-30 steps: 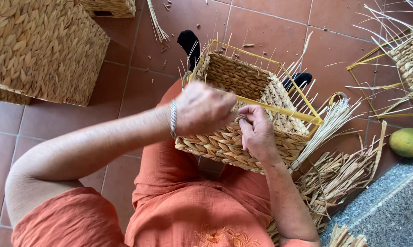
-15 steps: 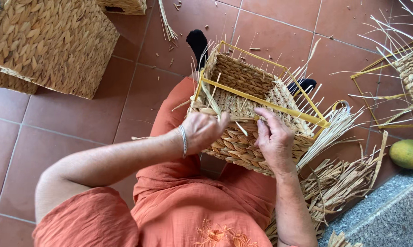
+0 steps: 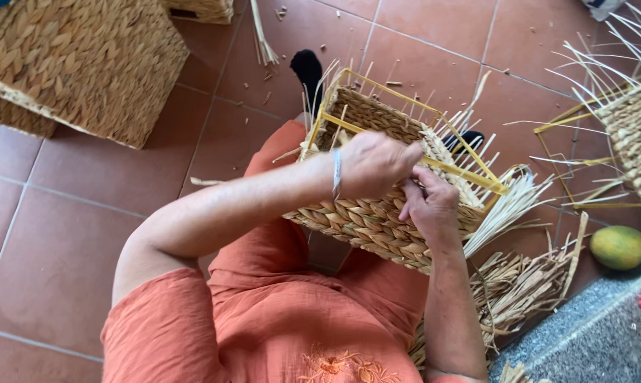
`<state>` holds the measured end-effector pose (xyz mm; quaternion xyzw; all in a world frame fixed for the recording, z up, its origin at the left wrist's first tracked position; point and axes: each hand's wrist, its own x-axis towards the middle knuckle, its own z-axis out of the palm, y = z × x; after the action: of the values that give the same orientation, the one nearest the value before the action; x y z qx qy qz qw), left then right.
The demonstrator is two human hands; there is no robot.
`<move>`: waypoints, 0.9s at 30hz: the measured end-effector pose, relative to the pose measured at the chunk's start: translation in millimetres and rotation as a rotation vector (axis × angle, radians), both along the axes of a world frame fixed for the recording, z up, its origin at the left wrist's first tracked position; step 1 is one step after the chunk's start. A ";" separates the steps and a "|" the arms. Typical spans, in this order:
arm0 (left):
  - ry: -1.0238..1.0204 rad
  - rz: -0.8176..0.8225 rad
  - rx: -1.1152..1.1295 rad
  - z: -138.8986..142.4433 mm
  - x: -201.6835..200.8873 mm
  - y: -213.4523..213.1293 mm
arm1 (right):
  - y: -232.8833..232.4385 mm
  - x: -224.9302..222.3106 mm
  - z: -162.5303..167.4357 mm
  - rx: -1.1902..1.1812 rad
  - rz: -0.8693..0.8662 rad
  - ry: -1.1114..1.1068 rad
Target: The person sits on the floor weaving dried water hyacinth strands around a rectangular basket body attached to a yellow bamboo frame, tucking and tightening strands along the rim. They rotate the basket, pull new strands from bundles on the floor, and use scissors to trim excess ends from the woven edge.
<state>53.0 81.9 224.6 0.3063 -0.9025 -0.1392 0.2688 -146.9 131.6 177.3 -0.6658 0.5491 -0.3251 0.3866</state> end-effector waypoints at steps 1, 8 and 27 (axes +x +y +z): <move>-0.018 0.025 0.078 10.3 -5.8 -13.3 | -0.3 -4.2 -3.4 0.043 -0.017 0.007; -0.449 -0.017 -0.392 56.7 -64.9 63.8 | -23.8 -16.6 -2.8 0.007 0.000 -0.079; -0.496 0.633 -0.183 -48.3 118.9 47.1 | -4.5 -1.0 7.2 -0.480 -0.026 0.171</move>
<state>171.8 129.0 176.3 0.5681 -0.8097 0.1090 0.0989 -147.9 127.1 184.5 -0.7565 0.4954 -0.3936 0.1657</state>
